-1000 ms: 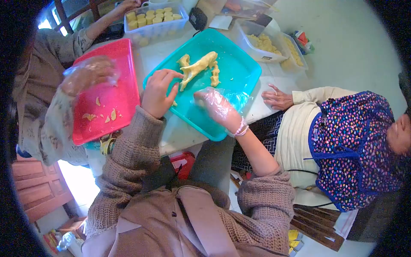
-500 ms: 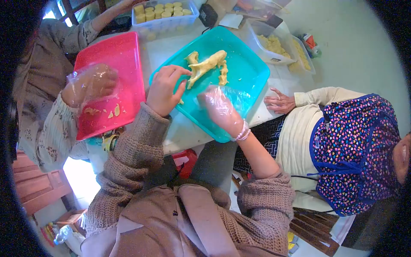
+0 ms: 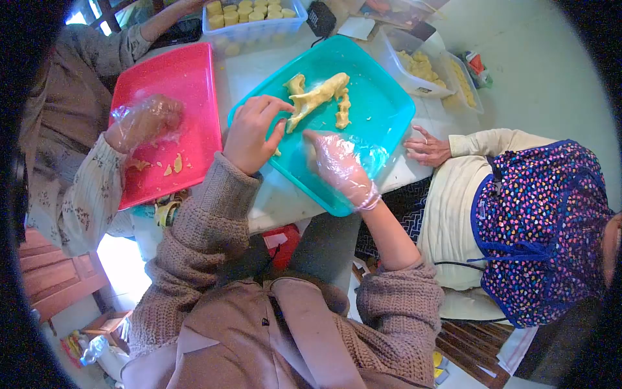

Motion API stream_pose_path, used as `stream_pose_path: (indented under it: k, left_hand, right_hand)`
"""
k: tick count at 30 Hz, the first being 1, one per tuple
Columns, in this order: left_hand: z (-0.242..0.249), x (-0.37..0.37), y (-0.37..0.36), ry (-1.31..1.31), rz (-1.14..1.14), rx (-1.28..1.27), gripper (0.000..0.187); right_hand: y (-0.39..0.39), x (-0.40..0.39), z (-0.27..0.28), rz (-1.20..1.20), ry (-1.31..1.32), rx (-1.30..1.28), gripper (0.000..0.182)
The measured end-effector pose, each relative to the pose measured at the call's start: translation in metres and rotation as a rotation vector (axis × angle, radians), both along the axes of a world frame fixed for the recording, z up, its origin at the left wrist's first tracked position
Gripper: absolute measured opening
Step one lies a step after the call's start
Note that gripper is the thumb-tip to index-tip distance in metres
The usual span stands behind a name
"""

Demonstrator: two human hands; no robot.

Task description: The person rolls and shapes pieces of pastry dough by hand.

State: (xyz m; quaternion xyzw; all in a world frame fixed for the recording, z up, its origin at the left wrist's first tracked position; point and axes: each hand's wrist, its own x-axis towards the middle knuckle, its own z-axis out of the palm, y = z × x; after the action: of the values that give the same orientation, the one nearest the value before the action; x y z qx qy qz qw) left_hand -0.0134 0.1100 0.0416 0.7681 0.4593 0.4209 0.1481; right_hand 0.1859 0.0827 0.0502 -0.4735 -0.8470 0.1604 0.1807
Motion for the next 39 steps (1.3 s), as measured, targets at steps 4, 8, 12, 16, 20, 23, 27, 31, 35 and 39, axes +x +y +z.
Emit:
stream_pose_path:
  k: [4, 8, 12, 16, 20, 23, 27, 31, 35, 39]
  left_hand:
    - [0.003, 0.001, -0.002, -0.009, -0.002, 0.006, 0.023]
    - [0.002, 0.000, -0.002, -0.013, 0.000, 0.011, 0.023]
    - [-0.001, 0.003, 0.000, -0.007, -0.006, 0.028, 0.022]
    - [0.000, 0.000, -0.001, 0.008, 0.005, 0.016, 0.022]
    - [-0.002, 0.001, 0.001, 0.001, -0.002, 0.005, 0.023]
    - [-0.002, -0.001, 0.000, 0.000, 0.012, -0.001, 0.023]
    - [-0.003, 0.000, 0.001, -0.006, 0.004, 0.012, 0.023]
    - [-0.001, -0.001, 0.001, 0.004, 0.010, -0.004, 0.023]
    - [-0.003, 0.000, 0.001, -0.004, 0.015, 0.016, 0.023]
    - [-0.001, 0.001, 0.002, 0.001, 0.008, 0.020, 0.024]
  right_hand:
    - [0.014, 0.014, 0.023, 0.285, -0.095, -0.081, 0.042]
    - [0.007, 0.004, 0.049, -0.080, -0.006, -0.297, 0.048]
    - [-0.004, -0.015, 0.033, -0.238, -0.258, -0.239, 0.042]
    - [0.000, -0.001, -0.005, 0.049, 0.031, 0.080, 0.033]
    - [0.009, 0.012, 0.022, 0.249, -0.073, -0.081, 0.038]
    - [0.013, 0.009, 0.058, 0.094, 0.006, -0.370, 0.050]
    - [0.006, 0.006, 0.030, -0.023, -0.204, -0.048, 0.049]
    - [-0.004, -0.007, 0.000, -0.126, -0.117, 0.071, 0.038]
    - [0.011, 0.015, -0.009, 0.130, -0.023, 0.023, 0.032]
    - [0.015, 0.009, 0.049, 0.096, -0.079, -0.234, 0.049]
